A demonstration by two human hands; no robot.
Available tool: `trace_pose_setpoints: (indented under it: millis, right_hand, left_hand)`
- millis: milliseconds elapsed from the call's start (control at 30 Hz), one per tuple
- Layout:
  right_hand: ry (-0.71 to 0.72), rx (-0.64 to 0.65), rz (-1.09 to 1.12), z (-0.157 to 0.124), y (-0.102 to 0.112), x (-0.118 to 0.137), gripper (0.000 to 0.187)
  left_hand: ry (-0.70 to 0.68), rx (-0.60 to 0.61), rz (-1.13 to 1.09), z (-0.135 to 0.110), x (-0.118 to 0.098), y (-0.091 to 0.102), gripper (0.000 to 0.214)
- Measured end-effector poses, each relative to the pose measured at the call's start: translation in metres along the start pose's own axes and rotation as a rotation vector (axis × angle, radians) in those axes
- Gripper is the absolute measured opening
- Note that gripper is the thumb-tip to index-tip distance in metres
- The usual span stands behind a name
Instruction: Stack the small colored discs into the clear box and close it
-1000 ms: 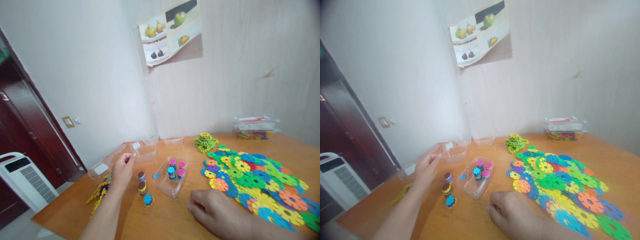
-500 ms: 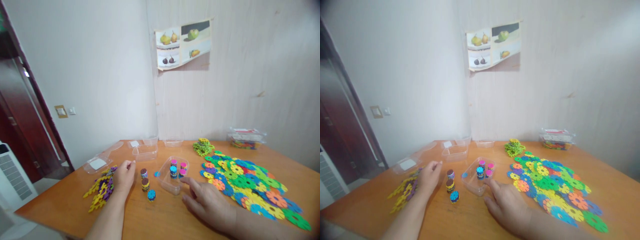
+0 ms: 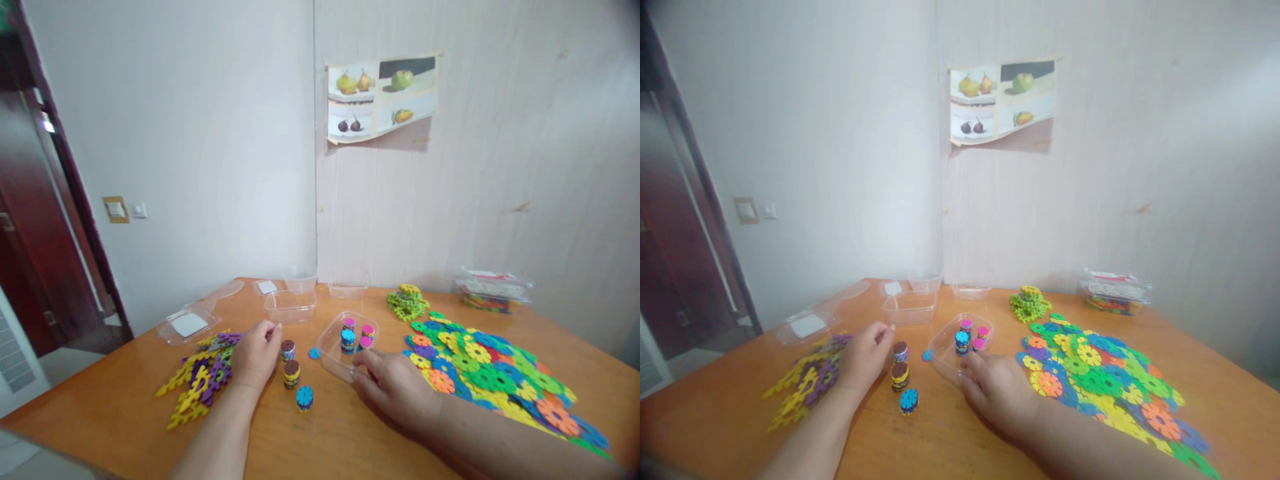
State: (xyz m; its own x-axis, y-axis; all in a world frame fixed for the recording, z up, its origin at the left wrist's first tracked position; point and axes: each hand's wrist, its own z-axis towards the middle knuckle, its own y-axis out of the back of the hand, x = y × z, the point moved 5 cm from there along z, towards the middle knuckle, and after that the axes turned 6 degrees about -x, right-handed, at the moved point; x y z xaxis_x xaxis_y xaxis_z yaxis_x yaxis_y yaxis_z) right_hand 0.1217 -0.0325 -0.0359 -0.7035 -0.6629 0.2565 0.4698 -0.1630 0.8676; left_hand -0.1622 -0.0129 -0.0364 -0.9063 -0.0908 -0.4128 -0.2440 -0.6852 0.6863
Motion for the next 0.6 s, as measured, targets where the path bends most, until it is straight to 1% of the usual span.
trace_pose_setpoints:
  millis: [167,367,500,600]
  right_hand:
    - [-0.015,-0.027,-0.042,0.02,-0.006,-0.012,0.024]
    - [-0.03,-0.019,-0.091,0.045,-0.023,-0.023,0.023]
    - [-0.043,-0.043,-0.12,0.057,-0.028,-0.024,0.022]
    - [-0.054,-0.082,-0.124,0.058,-0.026,-0.019,0.025]
  left_hand:
    - [-0.008,-0.006,-0.018,0.0,-0.001,-0.001,0.029]
    - [-0.021,-0.005,-0.016,0.0,-0.001,-0.003,0.031]
    - [-0.025,-0.006,-0.022,0.001,-0.001,-0.004,0.03]
    - [-0.019,-0.014,-0.027,0.001,0.0,-0.005,0.031]
